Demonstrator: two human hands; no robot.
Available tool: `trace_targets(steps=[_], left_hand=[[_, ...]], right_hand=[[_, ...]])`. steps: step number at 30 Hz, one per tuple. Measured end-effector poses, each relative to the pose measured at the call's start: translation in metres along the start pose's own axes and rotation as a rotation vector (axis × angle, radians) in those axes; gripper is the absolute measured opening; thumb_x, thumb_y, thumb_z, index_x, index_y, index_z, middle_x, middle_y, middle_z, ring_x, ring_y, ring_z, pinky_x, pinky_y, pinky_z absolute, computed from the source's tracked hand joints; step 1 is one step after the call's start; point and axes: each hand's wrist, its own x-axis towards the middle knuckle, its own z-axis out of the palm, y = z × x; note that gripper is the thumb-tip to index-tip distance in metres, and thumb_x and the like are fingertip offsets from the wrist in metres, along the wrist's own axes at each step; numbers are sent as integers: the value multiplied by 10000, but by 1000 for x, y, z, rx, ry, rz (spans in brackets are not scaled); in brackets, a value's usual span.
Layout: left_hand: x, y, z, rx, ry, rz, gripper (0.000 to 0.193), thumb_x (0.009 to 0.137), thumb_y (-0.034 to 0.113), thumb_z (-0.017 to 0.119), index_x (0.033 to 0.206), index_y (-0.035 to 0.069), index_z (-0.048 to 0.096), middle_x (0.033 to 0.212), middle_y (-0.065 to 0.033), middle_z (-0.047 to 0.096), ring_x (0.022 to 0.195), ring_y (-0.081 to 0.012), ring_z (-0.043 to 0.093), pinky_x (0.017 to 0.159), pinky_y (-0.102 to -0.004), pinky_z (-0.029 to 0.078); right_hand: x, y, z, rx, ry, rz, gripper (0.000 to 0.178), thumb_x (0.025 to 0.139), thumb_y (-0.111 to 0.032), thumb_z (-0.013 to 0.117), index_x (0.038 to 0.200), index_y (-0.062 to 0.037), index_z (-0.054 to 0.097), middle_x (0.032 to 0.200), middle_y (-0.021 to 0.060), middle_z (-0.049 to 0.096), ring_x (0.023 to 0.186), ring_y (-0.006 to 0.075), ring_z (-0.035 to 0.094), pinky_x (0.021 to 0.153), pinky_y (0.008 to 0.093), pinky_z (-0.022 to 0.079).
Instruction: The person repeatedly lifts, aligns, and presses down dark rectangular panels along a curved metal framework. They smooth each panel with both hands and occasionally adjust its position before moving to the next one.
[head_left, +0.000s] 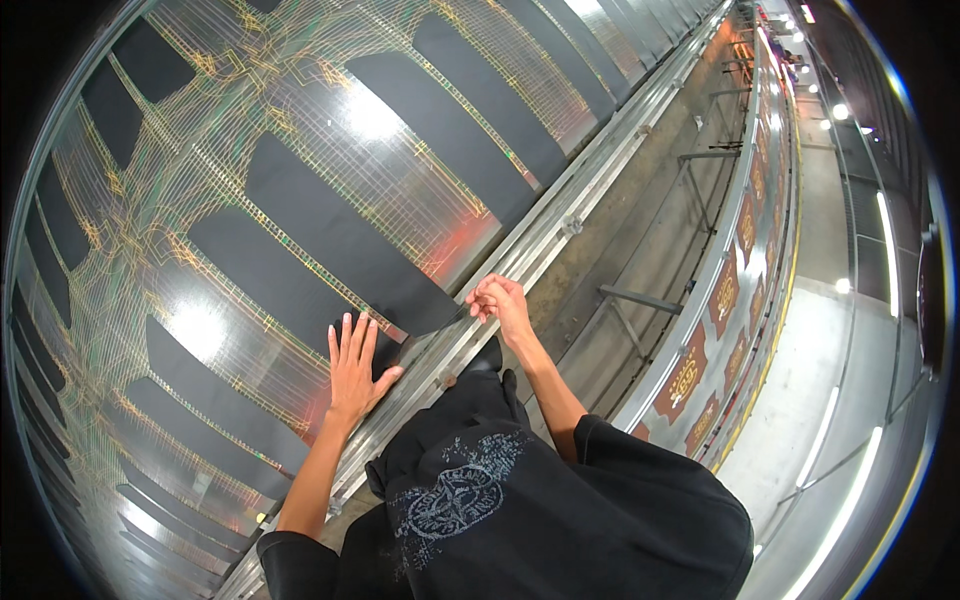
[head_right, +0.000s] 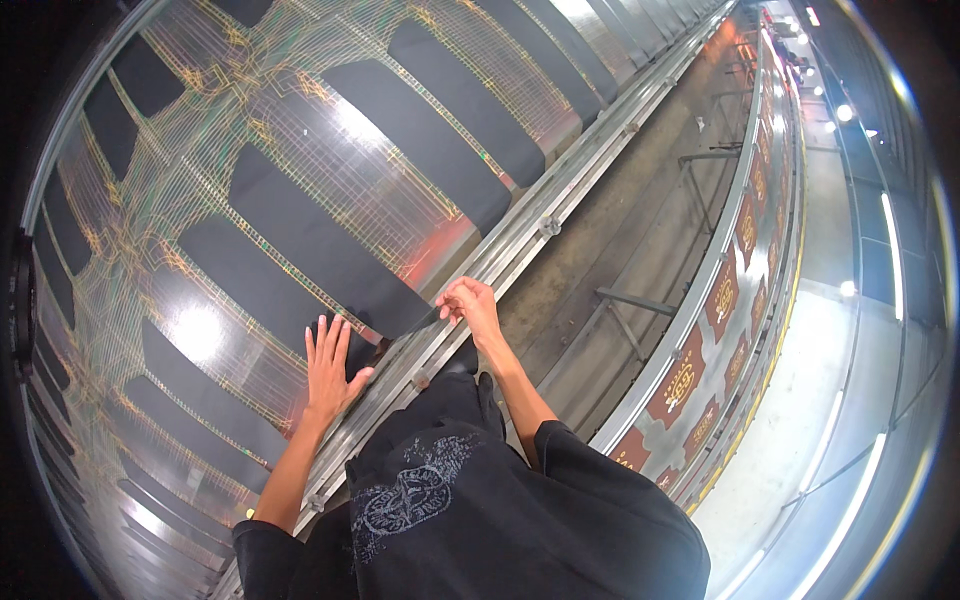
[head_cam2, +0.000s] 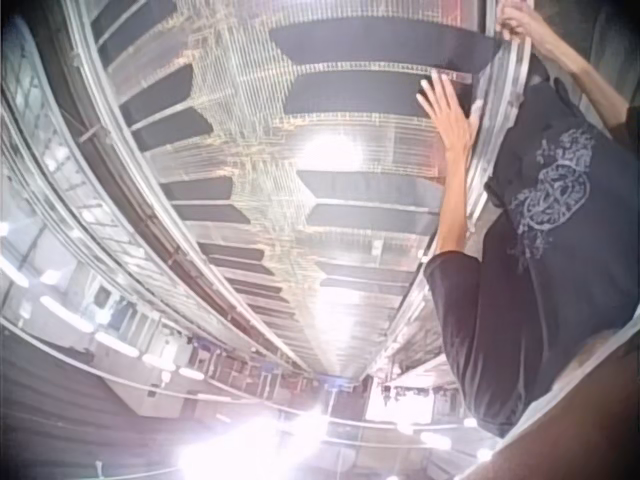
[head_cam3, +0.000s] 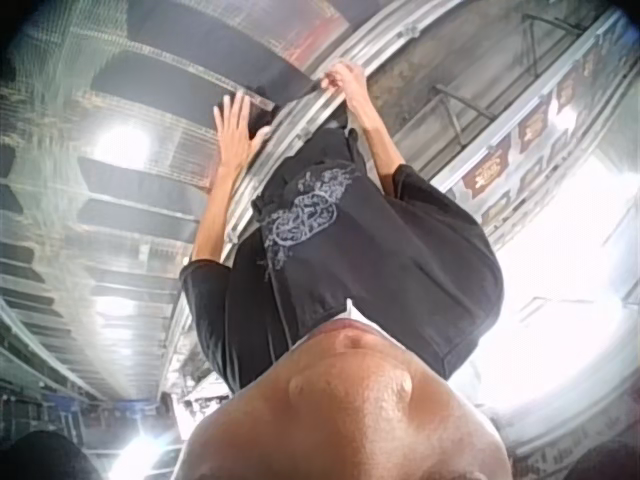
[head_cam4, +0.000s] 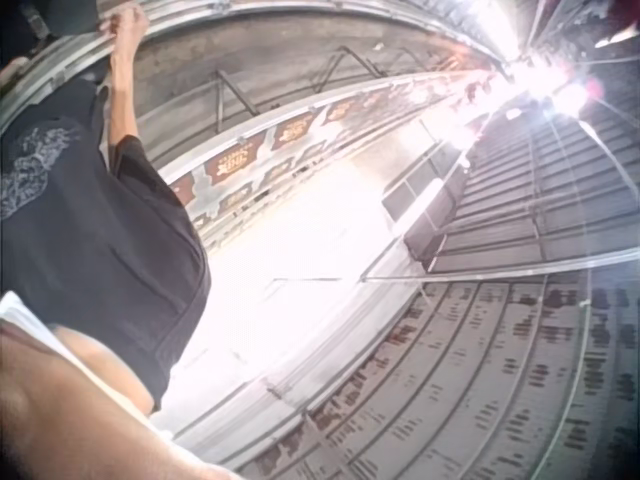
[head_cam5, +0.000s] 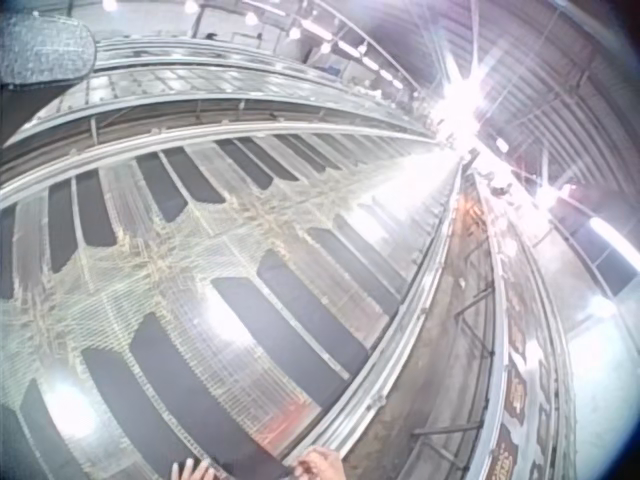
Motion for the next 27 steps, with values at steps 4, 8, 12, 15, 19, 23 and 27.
trace_targets(steps=[4,8,12,15,19,23,27], left_hand=[[-6,-3,-14,-53,-134,11,661,961,313,681,1534,64,468,1666,-135,342,1563,-373,244,1274,-563,166],[-8,-11,-29,-73,-158,25,538,955,283,707,1434,75,574,1645,-133,374,1548,-362,282,1271,-540,213],[-29,-17,-16,35,-70,-46,620,970,387,682,1491,91,525,1665,-123,343,1560,-366,253,1263,-579,201],[-42,-8,-7,90,-84,-140,781,952,500,662,1572,91,419,1681,-137,308,1565,-387,234,1254,-612,176],[-39,-3,7,276,-50,-152,876,933,603,617,1613,120,353,1700,-111,271,1573,-371,206,1257,-605,164],[-41,-2,14,330,-53,-177,858,921,603,628,1619,184,355,1712,-56,254,1580,-346,194,1254,-617,166],[-39,4,19,474,-70,-231,927,872,579,706,1636,240,304,1721,-26,226,1587,-337,176,1238,-672,151]], right_hand=[[10,8,7,-37,22,-35,143,1002,-152,570,922,-45,622,833,131,742,622,153,689,507,259,509],[15,12,15,-163,79,-31,202,1008,-198,634,1073,-14,688,891,89,745,666,130,686,510,250,493],[6,10,27,-428,144,-95,280,970,-192,700,1116,46,717,815,66,729,595,120,659,498,277,488],[-11,11,39,-616,157,-187,239,956,-183,715,1007,50,712,758,95,710,544,145,648,511,311,486],[-46,9,64,-1033,-58,-693,123,913,-131,714,928,-11,693,1055,124,702,857,272,685,745,399,520],[-51,20,50,-1394,-300,-859,236,948,-237,678,1056,-28,700,1247,133,665,1254,327,578,1080,487,408],[-33,24,34,-1544,-360,-800,377,1011,-335,600,1168,2,662,1244,172,665,1279,354,560,1159,511,352]])
